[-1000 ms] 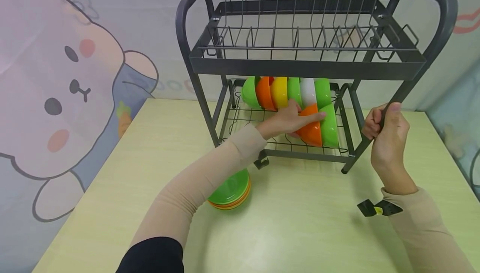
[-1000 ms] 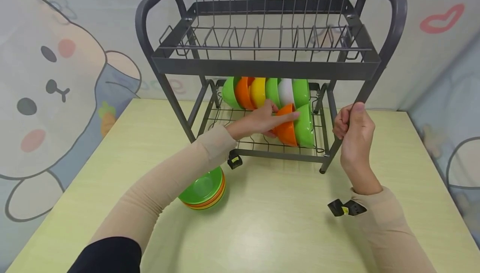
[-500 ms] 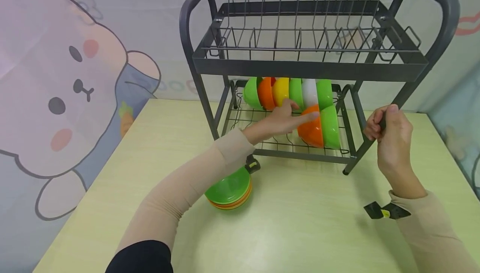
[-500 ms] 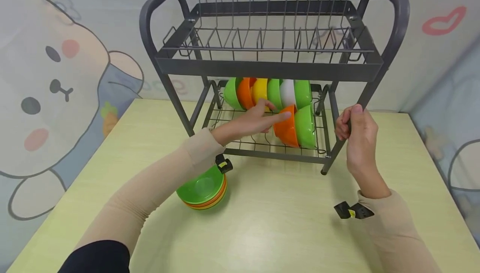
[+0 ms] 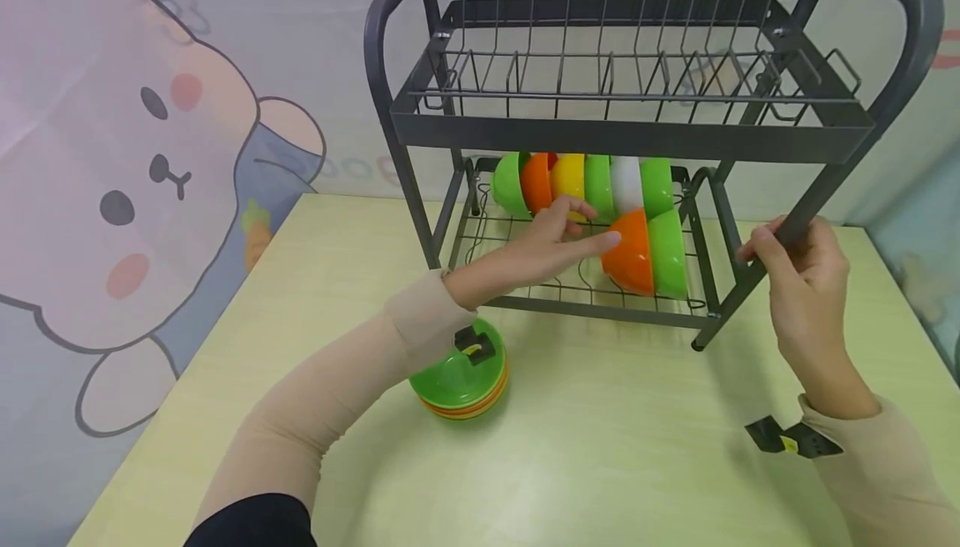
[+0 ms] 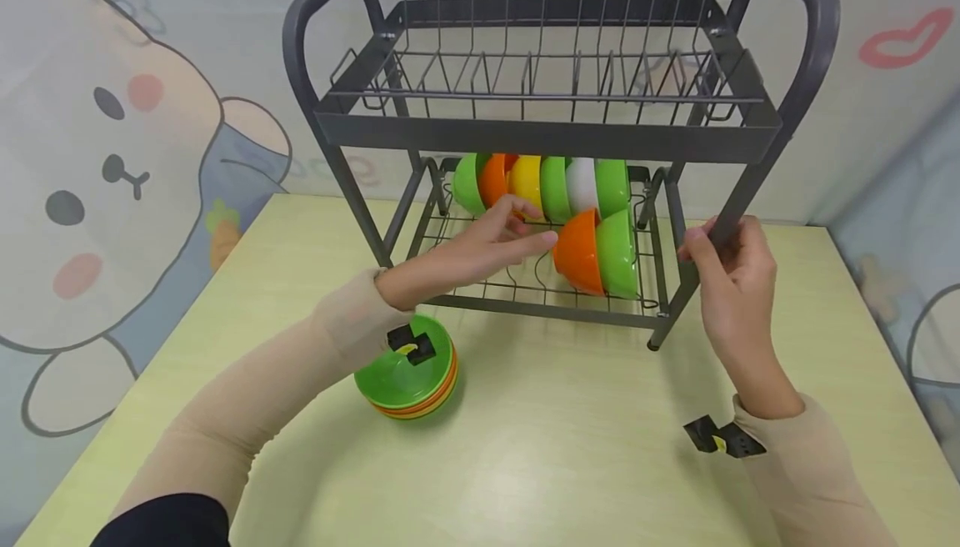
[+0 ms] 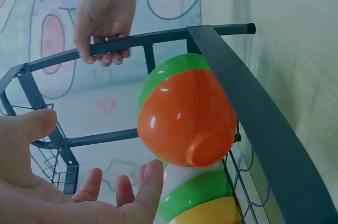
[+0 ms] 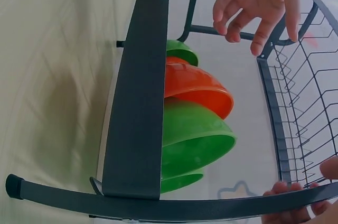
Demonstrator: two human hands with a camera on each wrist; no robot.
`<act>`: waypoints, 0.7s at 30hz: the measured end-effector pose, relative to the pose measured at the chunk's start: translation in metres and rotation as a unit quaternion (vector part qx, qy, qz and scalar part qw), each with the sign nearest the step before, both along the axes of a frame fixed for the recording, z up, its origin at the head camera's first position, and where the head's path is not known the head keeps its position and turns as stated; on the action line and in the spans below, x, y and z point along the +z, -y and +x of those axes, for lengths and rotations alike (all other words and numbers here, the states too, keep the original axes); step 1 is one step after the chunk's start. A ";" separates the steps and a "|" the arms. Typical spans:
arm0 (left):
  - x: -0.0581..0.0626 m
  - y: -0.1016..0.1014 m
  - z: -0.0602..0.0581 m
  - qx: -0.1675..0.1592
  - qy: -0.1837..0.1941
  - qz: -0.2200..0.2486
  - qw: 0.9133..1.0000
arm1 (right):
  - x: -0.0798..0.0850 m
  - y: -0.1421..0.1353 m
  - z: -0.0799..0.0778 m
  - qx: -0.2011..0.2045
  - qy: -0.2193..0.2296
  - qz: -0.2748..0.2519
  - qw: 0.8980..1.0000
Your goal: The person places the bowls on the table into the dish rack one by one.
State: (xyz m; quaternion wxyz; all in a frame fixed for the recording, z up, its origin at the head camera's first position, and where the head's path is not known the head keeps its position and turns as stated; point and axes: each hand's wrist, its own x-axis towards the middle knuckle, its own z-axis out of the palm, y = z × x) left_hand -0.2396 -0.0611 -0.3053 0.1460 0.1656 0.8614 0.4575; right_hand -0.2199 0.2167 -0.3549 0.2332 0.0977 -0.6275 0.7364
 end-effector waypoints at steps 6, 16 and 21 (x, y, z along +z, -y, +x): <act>0.002 0.010 0.007 -0.011 0.021 0.037 0.999 | 0.000 -0.005 0.007 -0.072 0.019 0.051 0.996; 0.007 0.033 0.025 -0.016 0.051 0.093 0.994 | -0.006 -0.004 0.021 -0.079 -0.040 -0.014 0.996; 0.008 0.046 0.034 -0.023 0.060 0.109 0.992 | -0.009 0.005 0.030 -0.029 -0.100 -0.066 0.992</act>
